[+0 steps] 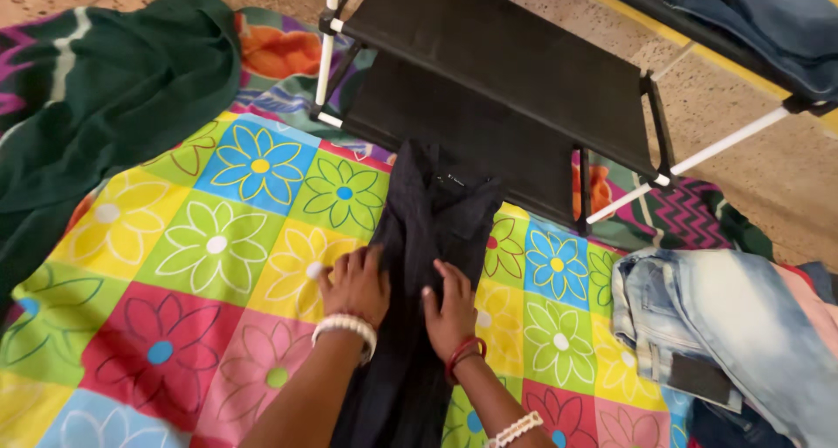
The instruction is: The person folds a black dress and a pair of light blue jeans on a colorful floral mat. They smooth the garments, fold them into neat rectangles, and place the folded dress onto a nearby black rack.
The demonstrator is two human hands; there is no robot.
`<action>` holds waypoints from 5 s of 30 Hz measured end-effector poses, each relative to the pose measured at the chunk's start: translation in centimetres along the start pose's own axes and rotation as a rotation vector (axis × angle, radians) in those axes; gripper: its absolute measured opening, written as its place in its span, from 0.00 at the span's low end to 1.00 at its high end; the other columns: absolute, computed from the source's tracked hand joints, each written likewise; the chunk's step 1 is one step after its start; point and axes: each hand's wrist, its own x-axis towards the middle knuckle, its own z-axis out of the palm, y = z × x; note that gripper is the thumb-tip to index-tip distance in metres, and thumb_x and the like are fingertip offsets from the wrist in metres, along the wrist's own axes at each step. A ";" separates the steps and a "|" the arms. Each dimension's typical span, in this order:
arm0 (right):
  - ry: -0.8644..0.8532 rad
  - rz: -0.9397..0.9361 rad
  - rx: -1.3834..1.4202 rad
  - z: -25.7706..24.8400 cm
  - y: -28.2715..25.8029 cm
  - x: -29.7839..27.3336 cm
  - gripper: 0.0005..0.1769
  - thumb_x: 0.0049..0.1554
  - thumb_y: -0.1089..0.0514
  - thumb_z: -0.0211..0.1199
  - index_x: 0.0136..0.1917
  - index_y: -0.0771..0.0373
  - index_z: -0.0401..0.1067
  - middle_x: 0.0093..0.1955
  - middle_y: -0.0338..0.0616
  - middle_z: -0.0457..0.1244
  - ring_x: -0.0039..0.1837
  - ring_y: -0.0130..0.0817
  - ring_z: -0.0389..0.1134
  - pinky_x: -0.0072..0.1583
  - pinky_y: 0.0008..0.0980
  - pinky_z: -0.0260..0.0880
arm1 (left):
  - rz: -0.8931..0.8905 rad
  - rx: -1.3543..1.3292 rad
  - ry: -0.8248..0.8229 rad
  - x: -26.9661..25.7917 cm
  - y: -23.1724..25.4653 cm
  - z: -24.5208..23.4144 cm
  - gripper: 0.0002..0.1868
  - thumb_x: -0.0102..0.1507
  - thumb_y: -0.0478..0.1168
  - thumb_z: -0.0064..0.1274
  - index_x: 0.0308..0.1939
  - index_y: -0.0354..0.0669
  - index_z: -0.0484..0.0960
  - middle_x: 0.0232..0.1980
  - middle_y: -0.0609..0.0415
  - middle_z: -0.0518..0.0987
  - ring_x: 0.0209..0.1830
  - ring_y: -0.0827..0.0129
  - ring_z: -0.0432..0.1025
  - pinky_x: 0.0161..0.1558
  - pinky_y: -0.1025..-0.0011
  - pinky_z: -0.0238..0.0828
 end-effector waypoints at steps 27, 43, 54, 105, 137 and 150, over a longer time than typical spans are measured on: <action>-0.038 0.428 -0.233 -0.6 1.2 3.7 0.16 0.58 0.45 0.63 0.40 0.60 0.75 0.41 0.47 0.69 0.43 0.53 0.70 0.45 0.49 0.69 | 0.084 -0.394 -0.068 19.2 2.9 -0.2 0.18 0.63 0.48 0.59 0.54 0.46 0.82 0.52 0.43 0.84 0.55 0.48 0.78 0.57 0.56 0.75; -0.204 -0.283 -0.396 0.7 -2.7 1.8 0.32 0.67 0.46 0.46 0.81 0.52 0.52 0.83 0.43 0.48 0.83 0.40 0.47 0.78 0.58 0.35 | 0.423 0.172 0.105 0.3 -0.6 1.3 0.33 0.62 0.48 0.44 0.72 0.51 0.64 0.79 0.57 0.57 0.79 0.59 0.49 0.74 0.45 0.35; -0.176 -0.159 -0.424 0.8 0.1 5.2 0.35 0.66 0.44 0.46 0.82 0.56 0.48 0.86 0.46 0.40 0.85 0.42 0.37 0.79 0.58 0.30 | 0.290 0.147 0.179 0.1 -0.8 1.6 0.33 0.65 0.52 0.42 0.74 0.53 0.63 0.79 0.55 0.60 0.80 0.59 0.51 0.77 0.47 0.37; -0.993 -0.980 -0.302 -9.5 -5.6 -22.8 0.57 0.40 0.60 0.69 0.81 0.44 0.52 0.84 0.38 0.45 0.83 0.42 0.43 0.76 0.63 0.39 | 1.358 0.268 -0.479 -21.0 -15.7 -9.5 0.36 0.54 0.48 0.56 0.68 0.73 0.68 0.82 0.59 0.54 0.82 0.52 0.44 0.70 0.33 0.33; -1.087 0.771 0.573 -7.0 3.3 -24.1 0.27 0.58 0.33 0.60 0.43 0.60 0.73 0.35 0.34 0.59 0.37 0.24 0.59 0.40 0.30 0.61 | 0.940 0.336 -0.999 -13.7 -21.2 -2.3 0.31 0.59 0.46 0.55 0.69 0.50 0.76 0.53 0.46 0.80 0.47 0.63 0.76 0.46 0.68 0.76; -1.131 0.761 0.691 -9.9 0.5 -23.9 0.25 0.61 0.38 0.61 0.47 0.63 0.78 0.42 0.34 0.68 0.43 0.20 0.67 0.48 0.25 0.70 | -0.324 -0.733 -1.337 -17.5 -17.3 -4.5 0.38 0.58 0.53 0.65 0.70 0.62 0.66 0.60 0.61 0.83 0.52 0.65 0.79 0.50 0.59 0.80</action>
